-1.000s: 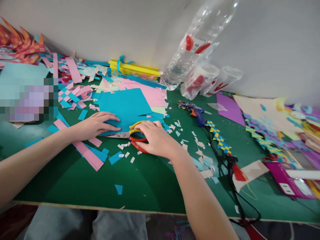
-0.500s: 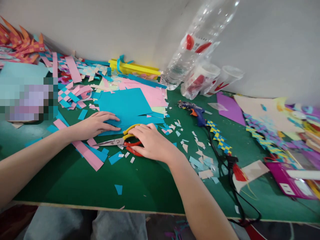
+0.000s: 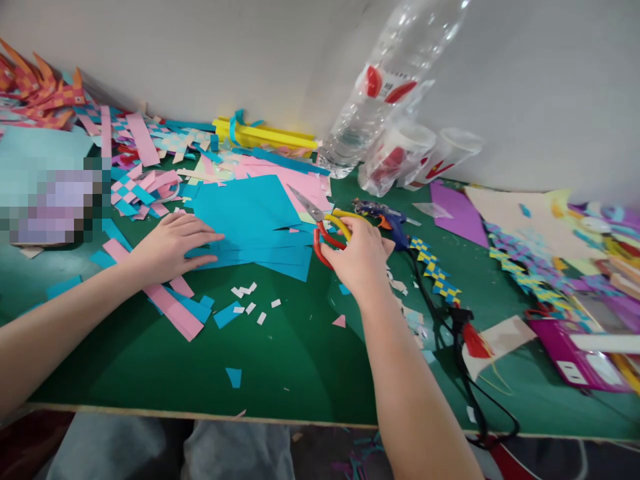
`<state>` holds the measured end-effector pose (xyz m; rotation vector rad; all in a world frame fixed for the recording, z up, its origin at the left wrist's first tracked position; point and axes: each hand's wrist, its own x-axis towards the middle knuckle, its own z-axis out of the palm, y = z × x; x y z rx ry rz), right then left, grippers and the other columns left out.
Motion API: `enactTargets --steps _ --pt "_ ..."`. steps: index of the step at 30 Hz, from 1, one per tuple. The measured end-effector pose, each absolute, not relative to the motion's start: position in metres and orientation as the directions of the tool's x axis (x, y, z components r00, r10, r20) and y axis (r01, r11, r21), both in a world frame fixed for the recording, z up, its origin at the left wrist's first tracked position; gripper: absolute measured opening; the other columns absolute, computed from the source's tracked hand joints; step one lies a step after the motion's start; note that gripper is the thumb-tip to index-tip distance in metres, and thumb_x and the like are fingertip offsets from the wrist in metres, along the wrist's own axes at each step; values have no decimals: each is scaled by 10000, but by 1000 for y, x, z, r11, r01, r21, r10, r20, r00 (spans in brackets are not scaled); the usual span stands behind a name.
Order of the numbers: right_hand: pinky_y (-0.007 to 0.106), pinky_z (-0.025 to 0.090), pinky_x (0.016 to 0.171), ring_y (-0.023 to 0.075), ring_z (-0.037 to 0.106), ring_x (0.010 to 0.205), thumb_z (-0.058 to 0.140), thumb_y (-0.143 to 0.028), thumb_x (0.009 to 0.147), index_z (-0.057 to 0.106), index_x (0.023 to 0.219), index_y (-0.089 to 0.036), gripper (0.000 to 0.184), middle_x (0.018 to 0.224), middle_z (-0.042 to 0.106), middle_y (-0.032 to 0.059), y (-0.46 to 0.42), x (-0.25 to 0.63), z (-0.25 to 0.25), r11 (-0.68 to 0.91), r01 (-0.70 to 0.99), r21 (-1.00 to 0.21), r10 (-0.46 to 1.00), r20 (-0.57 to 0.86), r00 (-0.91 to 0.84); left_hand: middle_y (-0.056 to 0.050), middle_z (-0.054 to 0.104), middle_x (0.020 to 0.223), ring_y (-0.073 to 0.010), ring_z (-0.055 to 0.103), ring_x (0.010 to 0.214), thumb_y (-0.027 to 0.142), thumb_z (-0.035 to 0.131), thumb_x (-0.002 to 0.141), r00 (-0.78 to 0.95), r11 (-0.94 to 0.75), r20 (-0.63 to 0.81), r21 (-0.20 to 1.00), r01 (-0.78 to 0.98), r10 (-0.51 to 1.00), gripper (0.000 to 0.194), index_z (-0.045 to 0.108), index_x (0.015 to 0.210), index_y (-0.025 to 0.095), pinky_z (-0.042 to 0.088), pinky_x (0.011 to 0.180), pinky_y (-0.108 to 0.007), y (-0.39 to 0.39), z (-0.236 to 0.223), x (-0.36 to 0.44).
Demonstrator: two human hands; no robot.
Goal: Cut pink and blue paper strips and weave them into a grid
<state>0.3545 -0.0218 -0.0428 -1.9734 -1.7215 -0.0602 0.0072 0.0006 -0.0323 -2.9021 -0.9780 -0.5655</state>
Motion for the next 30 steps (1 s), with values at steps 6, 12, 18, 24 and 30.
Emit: enactTargets --steps 6,12,18,24,30 --pt "614 402 944 405 571 1124 562 -339 831 556 1256 -124 476 1159 657 209 -26 348 -39 46 968 -248 870 485 83 -98 675 1148 -249 600 1047 450 433 996 794 -828 269 21 561 545 391 689 1120 180 396 974 -440 -2 -32 6" --pt "516 435 1032 301 589 1172 515 -332 924 610 1217 -245 320 1209 676 97 -48 303 -21 540 811 -225 799 441 -409 -83 692 1110 -222 614 1001 332 379 1025 813 -841 276 -26 540 513 347 688 1090 189 436 895 -387 -2 -32 5" --pt "472 475 1011 286 583 1199 505 -395 953 602 1250 -179 380 1255 661 118 -55 281 -30 658 728 -191 746 293 -598 -97 688 1110 -232 622 996 396 454 997 829 -855 277 -47 516 485 331 680 1105 180 482 861 -369 -3 -32 6" --pt "472 477 1042 269 581 1222 473 -388 974 591 1275 -172 389 1289 652 109 -52 283 -37 652 726 -220 755 278 -594 -105 703 1074 -222 644 976 252 425 1009 847 -878 325 -90 470 420 291 679 1101 142 526 857 -359 0 -32 4" --pt "474 429 1099 254 521 1301 447 -391 987 552 1316 -180 404 1379 591 95 -49 284 -39 646 723 -246 762 274 -587 -104 736 999 -226 677 911 111 371 988 901 -881 314 -273 387 298 323 692 1015 128 554 784 -360 -5 -23 5"
